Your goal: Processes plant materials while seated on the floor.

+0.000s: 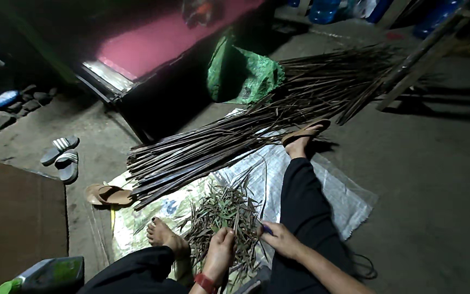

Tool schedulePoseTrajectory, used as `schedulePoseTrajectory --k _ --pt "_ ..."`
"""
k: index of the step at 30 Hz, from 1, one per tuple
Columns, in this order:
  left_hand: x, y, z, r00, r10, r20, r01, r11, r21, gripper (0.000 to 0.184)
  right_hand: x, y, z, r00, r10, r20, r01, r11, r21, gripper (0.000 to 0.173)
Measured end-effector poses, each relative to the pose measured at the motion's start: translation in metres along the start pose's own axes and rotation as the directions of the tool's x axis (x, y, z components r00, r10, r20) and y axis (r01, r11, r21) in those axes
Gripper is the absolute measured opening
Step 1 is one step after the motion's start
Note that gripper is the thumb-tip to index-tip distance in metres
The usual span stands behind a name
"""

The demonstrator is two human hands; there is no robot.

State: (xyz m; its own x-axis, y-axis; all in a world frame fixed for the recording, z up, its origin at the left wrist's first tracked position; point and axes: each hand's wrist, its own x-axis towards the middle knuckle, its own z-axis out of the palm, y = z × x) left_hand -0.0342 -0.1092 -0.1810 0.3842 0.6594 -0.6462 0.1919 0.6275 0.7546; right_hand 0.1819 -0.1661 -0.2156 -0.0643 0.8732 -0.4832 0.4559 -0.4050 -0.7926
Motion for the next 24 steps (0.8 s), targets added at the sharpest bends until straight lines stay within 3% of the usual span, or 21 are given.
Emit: schedulePoseTrajectory --k 3,7,11,16,20,24 --pt "0.001 0.000 0.001 1.000 0.023 0.008 -0.023 0.999 0.024 0.022 -0.007 -0.023 0.007 1.000 0.021 -0.005 -0.021 0.991 -0.133 0.029" --pt "-0.004 0.004 0.004 0.999 -0.020 0.030 0.023 0.992 -0.123 0.024 0.001 -0.062 0.030 0.994 -0.103 0.023 0.104 0.938 -0.331 0.024" --pt "-0.008 0.006 0.000 0.998 -0.047 0.044 0.055 0.973 -0.222 0.027 0.017 -0.054 0.036 0.965 -0.263 -0.017 0.231 0.874 -0.428 0.016" --pt "-0.005 0.003 0.002 0.995 -0.064 0.072 0.078 0.974 -0.214 0.024 0.027 -0.032 0.033 0.913 -0.403 -0.061 0.316 0.793 -0.521 0.011" --pt "-0.005 0.007 0.001 0.991 -0.090 0.100 0.106 0.980 -0.170 0.023 0.038 -0.030 0.016 0.983 -0.177 -0.047 0.134 0.872 -0.470 0.026" --pt "-0.005 0.004 0.002 0.990 -0.082 0.117 0.099 0.984 -0.150 0.021 0.051 -0.033 -0.006 0.984 0.100 -0.144 -0.153 0.892 -0.425 0.031"
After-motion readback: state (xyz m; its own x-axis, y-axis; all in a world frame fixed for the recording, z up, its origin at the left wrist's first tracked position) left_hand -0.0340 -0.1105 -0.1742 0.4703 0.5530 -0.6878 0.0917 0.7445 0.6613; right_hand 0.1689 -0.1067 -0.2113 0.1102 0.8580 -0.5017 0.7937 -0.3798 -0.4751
